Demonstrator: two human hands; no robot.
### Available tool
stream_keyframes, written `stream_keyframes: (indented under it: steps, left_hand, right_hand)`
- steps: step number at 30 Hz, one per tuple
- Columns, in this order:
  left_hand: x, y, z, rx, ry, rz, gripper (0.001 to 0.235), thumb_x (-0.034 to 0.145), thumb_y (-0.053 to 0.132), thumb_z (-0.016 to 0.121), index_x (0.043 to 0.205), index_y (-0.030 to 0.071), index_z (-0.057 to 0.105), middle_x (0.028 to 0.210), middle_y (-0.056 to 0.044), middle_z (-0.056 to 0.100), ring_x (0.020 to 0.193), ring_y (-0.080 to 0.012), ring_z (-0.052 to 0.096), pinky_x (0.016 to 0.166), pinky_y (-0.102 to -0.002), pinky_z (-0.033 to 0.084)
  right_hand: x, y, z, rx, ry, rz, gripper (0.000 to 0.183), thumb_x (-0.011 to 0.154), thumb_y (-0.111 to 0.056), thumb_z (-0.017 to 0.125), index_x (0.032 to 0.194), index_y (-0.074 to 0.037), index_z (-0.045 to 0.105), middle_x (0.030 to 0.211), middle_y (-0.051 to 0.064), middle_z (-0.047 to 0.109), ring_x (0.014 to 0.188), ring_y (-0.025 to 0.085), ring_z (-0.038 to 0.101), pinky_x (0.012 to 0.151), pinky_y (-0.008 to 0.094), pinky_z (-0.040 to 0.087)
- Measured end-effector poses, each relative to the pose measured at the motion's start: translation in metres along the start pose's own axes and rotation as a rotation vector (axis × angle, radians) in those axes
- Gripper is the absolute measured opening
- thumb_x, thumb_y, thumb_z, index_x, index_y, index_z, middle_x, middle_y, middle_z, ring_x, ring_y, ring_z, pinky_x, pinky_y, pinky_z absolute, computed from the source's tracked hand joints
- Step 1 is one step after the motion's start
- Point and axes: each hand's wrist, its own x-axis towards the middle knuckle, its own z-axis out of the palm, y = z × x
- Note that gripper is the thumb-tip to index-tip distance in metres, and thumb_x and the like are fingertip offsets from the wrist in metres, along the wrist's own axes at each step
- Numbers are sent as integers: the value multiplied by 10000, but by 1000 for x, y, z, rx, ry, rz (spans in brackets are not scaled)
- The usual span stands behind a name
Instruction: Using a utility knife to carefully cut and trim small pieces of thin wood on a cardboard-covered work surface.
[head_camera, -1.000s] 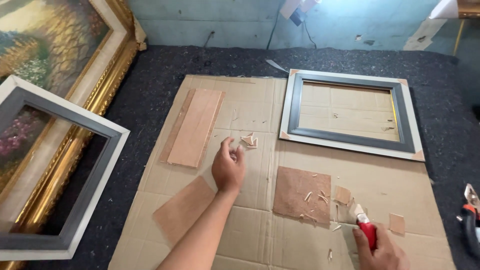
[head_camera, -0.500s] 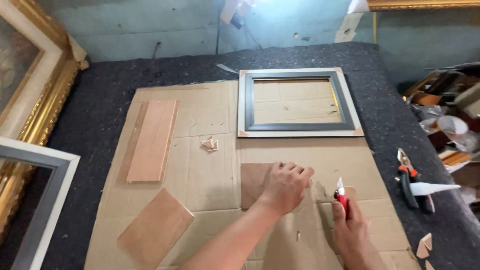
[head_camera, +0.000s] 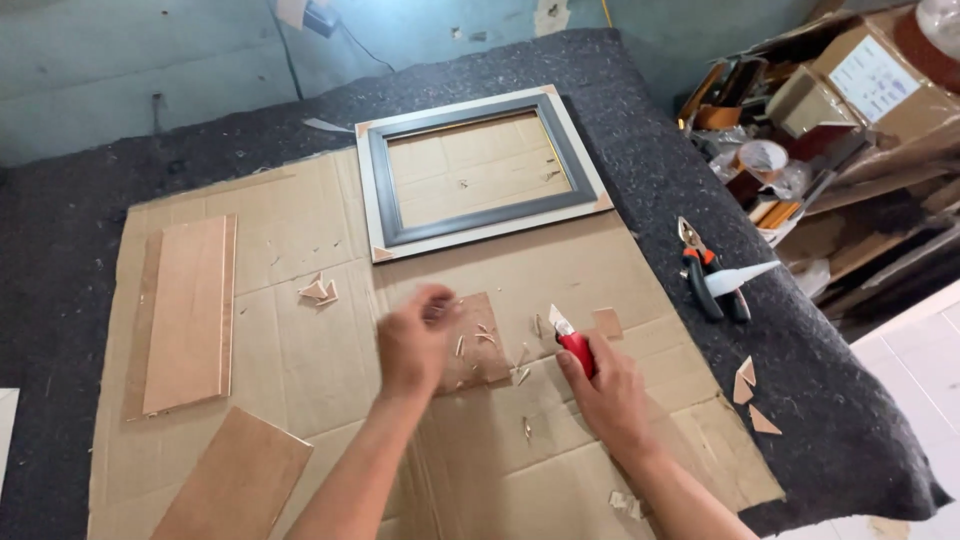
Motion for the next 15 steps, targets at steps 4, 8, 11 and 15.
stream_keyframes:
  steps: [4, 8, 11, 15]
  left_hand:
    - [9, -30, -24, 108, 111, -189, 187, 691, 192, 695, 874, 181, 655, 781, -13, 678, 760, -221, 649, 681, -313, 489]
    - [7, -41, -24, 151, 101, -319, 139, 673, 283, 705, 804, 259, 665, 729, 80, 671, 753, -161, 644, 681, -283, 491]
    - [0, -34, -15, 146, 72, -360, 142, 653, 317, 713, 785, 287, 673, 710, 89, 671, 757, -156, 645, 684, -279, 494]
    - [-12, -20, 1, 139, -11, -363, 118, 647, 300, 719, 757, 277, 685, 710, 63, 682, 751, -190, 652, 681, -287, 508]
  right_hand:
    - [-1, -5, -3, 36, -8, 136, 332, 793, -463, 541, 852, -138, 570, 711, 158, 601, 721, 364, 598, 656, 429, 452]
    - [-1, -9, -5, 26, -18, 112, 339, 801, -480, 527, 844, -145, 556, 687, 157, 587, 706, 361, 597, 644, 429, 446]
    - [-1, -9, -4, -9, -25, 97, 337, 805, -475, 526, 832, -139, 549, 684, 159, 583, 708, 366, 593, 641, 434, 443]
    - [-1, -6, -2, -15, -26, 80, 334, 810, -475, 507, 810, -142, 535, 668, 159, 563, 682, 362, 583, 630, 418, 441]
